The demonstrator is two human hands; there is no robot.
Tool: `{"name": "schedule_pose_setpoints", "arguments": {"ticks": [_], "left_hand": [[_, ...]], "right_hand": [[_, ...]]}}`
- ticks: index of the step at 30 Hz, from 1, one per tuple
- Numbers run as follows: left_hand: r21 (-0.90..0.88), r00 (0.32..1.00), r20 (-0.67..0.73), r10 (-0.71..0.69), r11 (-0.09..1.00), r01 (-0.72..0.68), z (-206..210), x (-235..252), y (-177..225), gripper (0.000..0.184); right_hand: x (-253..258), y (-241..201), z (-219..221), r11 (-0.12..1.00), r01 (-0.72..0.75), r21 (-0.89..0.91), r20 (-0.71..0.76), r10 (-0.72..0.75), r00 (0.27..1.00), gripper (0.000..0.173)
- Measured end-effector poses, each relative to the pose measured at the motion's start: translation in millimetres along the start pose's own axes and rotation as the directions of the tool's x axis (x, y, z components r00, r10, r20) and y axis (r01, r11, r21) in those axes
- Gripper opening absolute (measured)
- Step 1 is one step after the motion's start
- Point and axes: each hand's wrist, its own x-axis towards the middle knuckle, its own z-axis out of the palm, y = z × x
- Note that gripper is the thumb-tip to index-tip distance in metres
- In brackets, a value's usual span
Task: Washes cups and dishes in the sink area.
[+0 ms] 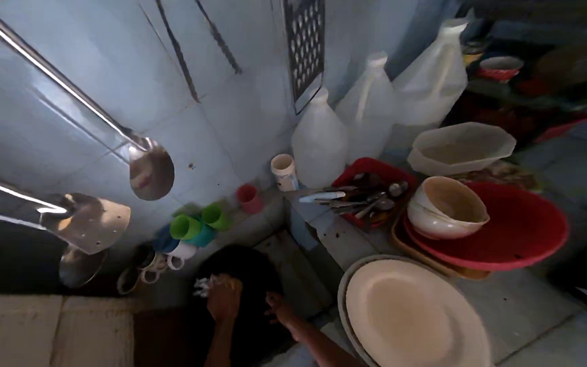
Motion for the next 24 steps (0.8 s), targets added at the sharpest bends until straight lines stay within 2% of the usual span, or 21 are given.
{"name": "schedule_pose_setpoints", "arguments": {"ticks": [1, 2, 3, 4, 5, 6, 7, 9, 10, 12, 14, 17, 18, 19, 20, 21, 22, 23, 24], "left_hand": [[0.004, 0.998, 0.060, -0.028, 1.000, 0.028, -2.9, 3.7, -2.4, 0.061], [-0.069, 0.996, 0.084, -0.036, 0.997, 0.042, -7.8, 10.2, -6.0, 0.066], [-0.235, 0.998, 0.057, -0.035, 0.971, 0.047, -11.7, 15.0, -10.5, 0.067], [-0.469, 0.998, 0.004, -0.058, 0.881, 0.053, -11.7, 15.2, -18.0, 0.063], [-0.721, 0.993, -0.028, -0.118, 0.690, 0.062, -8.2, 12.9, -27.1, 0.054], [-0.896, 0.985, 0.007, -0.175, 0.436, 0.084, -4.7, 10.1, -33.8, 0.043], [-0.980, 0.974, 0.096, -0.204, 0.153, 0.128, -1.6, 6.8, -37.6, 0.038], [-0.901, 0.935, 0.313, -0.169, -0.364, 0.236, -0.6, -0.6, -37.8, 0.045], [-0.798, 0.912, 0.390, -0.128, -0.541, 0.266, 0.6, -2.4, -36.9, 0.049], [-0.638, 0.902, 0.429, -0.039, -0.721, 0.272, 6.6, -2.8, -33.7, 0.053], [-0.542, 0.909, 0.417, 0.031, -0.794, 0.276, 6.5, -0.6, -30.0, 0.054], [-0.539, 0.900, 0.430, 0.074, -0.779, 0.321, -8.8, 11.9, -26.3, 0.058], [-0.609, 0.904, 0.425, 0.048, -0.724, 0.325, -19.9, 16.2, -21.9, 0.056], [-0.724, 0.921, 0.389, 0.005, -0.617, 0.309, -32.5, 20.4, -15.6, 0.052], [-0.863, 0.948, 0.315, -0.042, -0.429, 0.268, -45.0, 25.9, -7.3, 0.046], [-0.969, 0.980, 0.192, -0.055, -0.169, 0.181, -55.9, 32.5, 1.0, 0.041], [-0.994, 0.999, 0.049, -0.012, 0.098, 0.050, -65.8, 40.7, 7.9, 0.041], [-0.934, 0.994, -0.085, 0.065, 0.343, -0.102, -76.4, 49.2, 16.7, 0.042], [-0.813, 0.969, -0.191, 0.159, 0.527, -0.247, -87.1, 57.6, 27.9, 0.045]], "right_hand": [[3.8, 5.8, 1.8, 1.000, 0.003, 0.001, -0.003, -0.003, 1.000, 0.047], [7.3, 5.2, 2.3, 1.000, 0.008, 0.002, -0.007, -0.008, 1.000, 0.046], [9.6, 3.1, 1.1, 1.000, 0.010, 0.008, -0.024, -0.010, 1.000, 0.045], [9.8, 3.5, -0.3, 1.000, 0.006, 0.022, -0.035, -0.005, 0.999, 0.044], [7.2, 1.4, -0.5, 0.999, -0.010, 0.034, -0.037, 0.011, 0.999, 0.043], [4.3, -3.3, 0.1, 0.999, -0.025, 0.043, -0.040, 0.027, 0.999, 0.043], [2.2, -7.7, 1.3, 0.998, -0.037, 0.045, -0.049, 0.039, 0.998, 0.042], [3.2, -9.8, 3.8, 0.998, -0.055, 0.023, -0.060, 0.056, 0.997, 0.041], [3.4, -9.8, 4.4, 0.998, -0.055, 0.013, -0.060, 0.055, 0.997, 0.040], [2.4, -8.6, 1.9, 0.999, -0.039, 0.014, -0.066, 0.039, 0.997, 0.040], [2.8, -6.6, 0.0, 0.999, -0.036, 0.012, -0.068, 0.037, 0.997, 0.040], [4.1, -7.3, 0.9, 0.999, -0.049, 0.009, -0.063, 0.050, 0.997, 0.039], [3.0, -9.2, 0.5, 0.999, -0.051, 0.005, -0.062, 0.051, 0.997, 0.038], [2.1, -10.9, -0.1, 0.999, -0.050, 0.001, -0.061, 0.050, 0.997, 0.037], [1.4, -12.1, -0.7, 0.999, -0.049, -0.003, -0.060, 0.049, 0.997, 0.037], [1.1, -12.3, -0.8, 0.999, -0.048, -0.001, -0.056, 0.048, 0.997, 0.038], [1.5, -11.2, 0.1, 0.999, -0.044, 0.006, -0.053, 0.045, 0.998, 0.038], [1.8, -10.6, 0.9, 0.999, -0.044, 0.006, -0.048, 0.044, 0.998, 0.038], [2.4, -9.6, 1.1, 0.999, -0.042, 0.004, -0.042, 0.042, 0.998, 0.038]]}}
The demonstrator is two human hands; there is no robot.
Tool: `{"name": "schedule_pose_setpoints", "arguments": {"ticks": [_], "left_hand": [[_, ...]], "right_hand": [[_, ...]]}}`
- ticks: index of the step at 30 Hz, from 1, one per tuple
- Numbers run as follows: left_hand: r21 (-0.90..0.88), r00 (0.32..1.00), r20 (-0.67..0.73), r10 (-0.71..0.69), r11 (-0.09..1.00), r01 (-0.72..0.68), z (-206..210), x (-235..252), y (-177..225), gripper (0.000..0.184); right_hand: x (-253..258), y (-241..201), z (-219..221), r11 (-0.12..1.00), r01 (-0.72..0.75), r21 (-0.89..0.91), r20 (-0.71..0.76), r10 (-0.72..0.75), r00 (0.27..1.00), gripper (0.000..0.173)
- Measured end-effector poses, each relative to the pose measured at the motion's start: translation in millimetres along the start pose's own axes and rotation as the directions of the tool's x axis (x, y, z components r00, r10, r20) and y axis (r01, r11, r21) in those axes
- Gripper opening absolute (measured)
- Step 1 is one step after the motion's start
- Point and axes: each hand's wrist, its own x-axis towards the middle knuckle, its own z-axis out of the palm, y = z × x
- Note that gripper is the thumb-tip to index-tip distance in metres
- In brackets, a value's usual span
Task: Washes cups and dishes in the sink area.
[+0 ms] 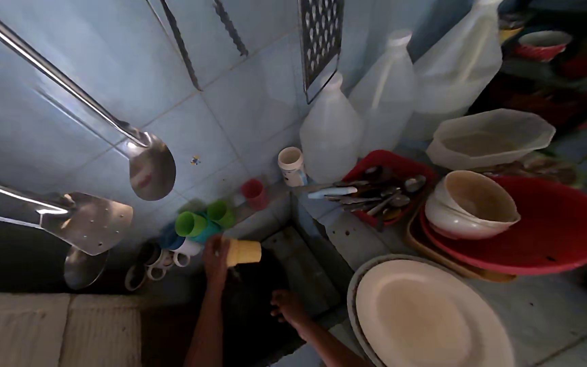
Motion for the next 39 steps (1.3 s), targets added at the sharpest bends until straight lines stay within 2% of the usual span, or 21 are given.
{"name": "schedule_pose_setpoints", "arguments": {"ticks": [2, 5, 10, 12, 14, 18, 19, 22, 26, 32, 35, 37, 39], "left_hand": [[0.295, 0.976, 0.106, 0.189, 0.932, -0.213, 11.2, 22.8, 22.3, 0.055], [0.443, 0.912, 0.214, 0.351, 0.797, -0.411, 33.6, 59.5, 29.0, 0.055], [0.558, 0.884, 0.330, 0.331, 0.687, -0.465, 60.8, 106.8, 21.3, 0.059], [0.600, 0.873, 0.346, 0.343, 0.634, -0.487, 67.6, 116.1, 18.0, 0.056], [0.623, 0.855, 0.337, 0.394, 0.587, -0.516, 67.2, 118.9, 17.5, 0.061], [0.694, 0.867, 0.284, 0.410, 0.536, -0.481, 44.8, 99.5, 20.1, 0.092], [0.709, 0.870, 0.273, 0.410, 0.526, -0.470, 37.6, 93.5, 16.7, 0.093], [0.782, 0.904, 0.317, 0.286, 0.461, -0.420, 22.1, 87.1, 2.6, 0.094], [0.784, 0.894, 0.392, 0.218, 0.429, -0.448, 16.0, 95.0, -13.6, 0.081], [0.755, 0.881, 0.390, 0.268, 0.455, -0.472, 10.9, 110.3, -20.0, 0.071], [0.760, 0.919, 0.342, 0.197, 0.517, -0.393, 7.7, 108.2, -17.9, 0.068], [0.769, 0.945, 0.306, 0.115, 0.556, -0.317, 2.9, 103.8, -13.7, 0.054], [0.766, 0.968, 0.229, 0.102, 0.595, -0.244, -1.6, 97.5, -2.3, 0.040]], "right_hand": [[1.1, 2.7, -0.1, 1.000, 0.013, -0.016, -0.002, -0.013, 1.000, 0.038], [2.4, 4.8, -1.5, 0.999, 0.013, -0.045, -0.008, -0.014, 1.000, 0.038], [3.3, 4.5, -1.3, 0.999, 0.000, -0.051, 0.002, 0.000, 1.000, 0.039], [3.5, 4.5, -1.3, 0.998, -0.004, -0.056, 0.002, 0.004, 1.000, 0.040], [5.2, 5.6, -1.5, 0.998, -0.006, -0.059, 0.008, 0.006, 1.000, 0.039], [4.6, 4.7, -1.0, 0.999, -0.009, -0.042, 0.009, 0.010, 1.000, 0.041], [5.2, 5.1, 0.1, 1.000, -0.007, -0.023, 0.001, 0.007, 1.000, 0.043], [6.5, 3.9, 9.0, 0.998, 0.003, 0.066, 0.039, -0.005, 0.999, 0.049], [5.8, -17.6, 26.2, 0.991, 0.010, 0.134, 0.131, -0.027, 0.991, 0.054], [16.2, -15.8, 26.1, 0.982, -0.054, 0.182, 0.080, 0.040, 0.996, 0.047], [19.0, -7.4, 21.4, 0.984, -0.067, 0.168, 0.061, 0.057, 0.996, 0.046], [19.0, -3.1, 16.3, 0.981, -0.079, 0.178, 0.046, 0.072, 0.996, 0.045], [19.6, -0.3, 11.1, 0.978, -0.085, 0.190, 0.038, 0.079, 0.996, 0.045]]}}
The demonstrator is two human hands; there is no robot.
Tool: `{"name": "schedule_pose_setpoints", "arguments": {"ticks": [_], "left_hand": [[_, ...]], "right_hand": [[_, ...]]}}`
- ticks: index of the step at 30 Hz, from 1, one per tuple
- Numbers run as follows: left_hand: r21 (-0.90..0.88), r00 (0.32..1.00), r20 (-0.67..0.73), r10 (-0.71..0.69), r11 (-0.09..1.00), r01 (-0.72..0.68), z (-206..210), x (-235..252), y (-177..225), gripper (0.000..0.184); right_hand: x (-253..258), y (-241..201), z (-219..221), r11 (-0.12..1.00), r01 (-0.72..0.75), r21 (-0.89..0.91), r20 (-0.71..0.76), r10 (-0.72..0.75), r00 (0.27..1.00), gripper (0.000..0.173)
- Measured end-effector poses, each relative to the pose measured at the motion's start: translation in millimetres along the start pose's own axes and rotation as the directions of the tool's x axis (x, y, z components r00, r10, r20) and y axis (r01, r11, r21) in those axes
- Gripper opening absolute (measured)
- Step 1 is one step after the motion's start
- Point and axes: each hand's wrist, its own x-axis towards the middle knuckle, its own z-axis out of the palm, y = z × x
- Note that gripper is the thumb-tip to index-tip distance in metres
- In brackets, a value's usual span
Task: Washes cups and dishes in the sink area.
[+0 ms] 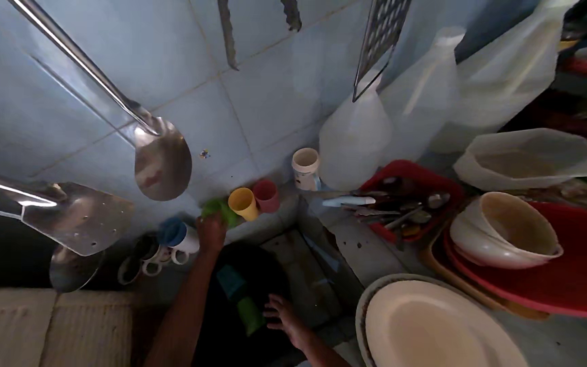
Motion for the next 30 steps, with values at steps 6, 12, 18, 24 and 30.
{"name": "schedule_pose_setpoints", "arguments": {"ticks": [6, 12, 18, 24, 30], "left_hand": [[-0.245, 0.874, -0.486, -0.027, 0.964, -0.107, -27.4, -17.2, 31.2, 0.033], [-0.008, 0.969, -0.192, 0.154, 0.987, -0.159, -21.9, 1.9, 57.0, 0.056], [0.113, 0.986, -0.100, 0.135, 0.986, -0.124, -13.1, 8.7, 58.8, 0.052], [0.151, 0.995, -0.007, -0.096, 0.984, 0.096, -30.7, -9.3, 4.4, 0.057], [0.022, 0.953, -0.300, -0.039, 0.999, 0.048, -32.3, -42.0, -11.5, 0.070]], "right_hand": [[-1.9, -1.4, 1.3, 0.999, -0.006, -0.031, -0.006, 0.005, 1.000, 0.044], [-2.2, -0.8, -1.8, 0.999, -0.007, -0.051, -0.006, 0.007, 1.000, 0.042], [-4.5, -0.5, -2.0, 0.995, 0.018, -0.095, 0.003, -0.018, 1.000, 0.042], [-4.3, 1.6, -2.3, 0.994, 0.030, -0.107, 0.012, -0.029, 1.000, 0.042], [-1.9, 1.1, -4.2, 0.993, 0.030, -0.114, 0.013, -0.029, 1.000, 0.042]]}}
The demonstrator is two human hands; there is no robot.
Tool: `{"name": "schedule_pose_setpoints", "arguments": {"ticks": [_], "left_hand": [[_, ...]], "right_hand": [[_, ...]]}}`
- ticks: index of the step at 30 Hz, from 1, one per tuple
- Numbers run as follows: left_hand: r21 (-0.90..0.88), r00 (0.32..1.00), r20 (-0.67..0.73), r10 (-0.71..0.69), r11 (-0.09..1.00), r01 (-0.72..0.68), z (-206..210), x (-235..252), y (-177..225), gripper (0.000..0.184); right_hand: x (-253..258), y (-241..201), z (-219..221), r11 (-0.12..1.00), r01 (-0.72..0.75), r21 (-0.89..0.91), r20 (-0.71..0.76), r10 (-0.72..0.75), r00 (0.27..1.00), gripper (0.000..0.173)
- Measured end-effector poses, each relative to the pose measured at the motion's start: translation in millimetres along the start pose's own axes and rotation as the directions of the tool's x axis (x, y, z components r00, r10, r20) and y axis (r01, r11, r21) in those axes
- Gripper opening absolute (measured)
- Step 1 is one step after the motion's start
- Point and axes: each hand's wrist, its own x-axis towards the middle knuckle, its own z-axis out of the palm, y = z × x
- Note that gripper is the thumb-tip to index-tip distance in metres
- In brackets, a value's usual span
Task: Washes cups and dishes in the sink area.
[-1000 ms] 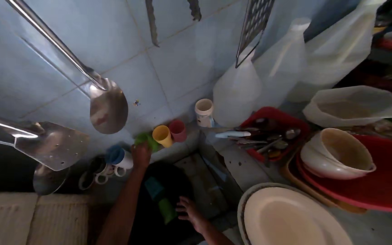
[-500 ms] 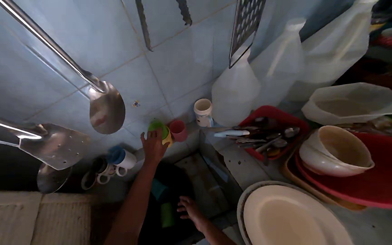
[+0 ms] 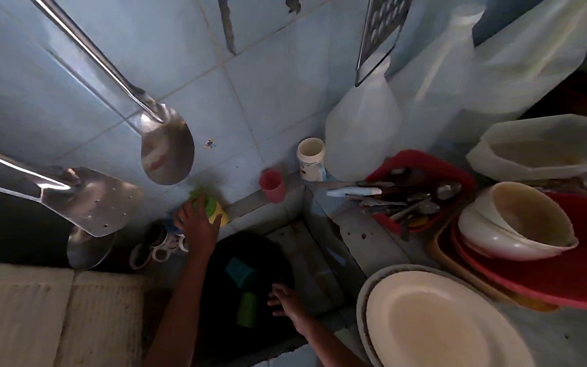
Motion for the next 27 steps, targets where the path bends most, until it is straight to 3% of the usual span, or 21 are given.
{"name": "schedule_pose_setpoints", "arguments": {"ticks": [2, 4, 6, 8, 9, 11, 14, 16, 17, 19, 21, 24, 27], "left_hand": [[-0.042, 0.998, 0.006, 0.062, 0.997, -0.062, 7.2, -33.0, 5.6, 0.050], [-0.020, 0.968, 0.241, 0.077, 0.997, -0.074, 30.9, -72.3, 6.4, 0.043], [0.029, 0.831, 0.552, -0.073, 0.997, 0.068, 61.3, -105.7, -0.4, 0.057], [0.118, 0.673, 0.694, -0.255, 0.963, 0.243, 95.4, -132.9, -16.7, 0.078], [0.153, 0.618, 0.721, -0.314, 0.942, 0.299, 109.7, -144.1, -25.7, 0.083], [0.182, 0.574, 0.731, -0.368, 0.917, 0.355, 128.8, -159.8, -39.8, 0.083], [0.115, 0.612, 0.676, -0.411, 0.879, 0.463, 127.7, -160.1, -42.8, 0.066], [-0.122, 0.652, 0.611, -0.449, 0.760, 0.638, 114.9, -156.9, -42.8, 0.043], [-0.269, 0.638, 0.615, -0.463, 0.638, 0.722, 110.2, -158.5, -45.0, 0.037], [-0.475, 0.551, 0.708, -0.442, 0.279, 0.834, 101.0, -168.3, -48.6, 0.040], [-0.508, 0.490, 0.797, -0.353, 0.045, 0.860, 92.6, -184.8, -46.1, 0.041], [-0.521, 0.489, 0.838, -0.242, -0.089, 0.849, 91.4, -220.3, -33.0, 0.033], [-0.513, 0.494, 0.848, -0.192, -0.068, 0.855, 101.9, -246.4, -28.1, 0.032]], "right_hand": [[0.9, -0.3, 0.3, 1.000, -0.004, 0.006, -0.004, 0.004, 1.000, 0.041], [1.9, -0.4, 0.9, 1.000, -0.013, 0.005, 0.006, 0.013, 1.000, 0.040], [0.8, -1.6, 1.7, 1.000, -0.022, 0.004, 0.004, 0.022, 1.000, 0.040], [-2.1, -3.9, 2.0, 1.000, -0.018, -0.009, -0.008, 0.018, 1.000, 0.039], [-3.4, -4.5, 2.0, 1.000, -0.016, -0.023, -0.009, 0.016, 1.000, 0.039], [-5.6, -4.7, 2.0, 0.998, -0.012, -0.054, 0.001, 0.012, 1.000, 0.041], [-2.4, -2.9, 3.1, 0.997, -0.011, -0.081, 0.001, 0.011, 1.000, 0.042], [-0.9, -3.3, 4.2, 0.998, -0.010, -0.063, 0.009, 0.011, 1.000, 0.043], [-0.4, -3.4, 4.8, 0.999, -0.010, -0.033, 0.012, 0.010, 1.000, 0.045], [-1.8, -4.4, 5.8, 0.998, 0.015, 0.056, 0.012, -0.016, 1.000, 0.056], [-4.4, -7.2, 5.7, 0.988, 0.083, 0.132, 0.021, -0.087, 0.996, 0.073], [-11.7, -13.9, 4.9, 0.974, 0.227, 0.030, 0.094, -0.228, 0.969, 0.098], [-13.1, -15.9, 3.8, 0.897, 0.371, -0.238, 0.082, -0.362, 0.928, 0.091]]}}
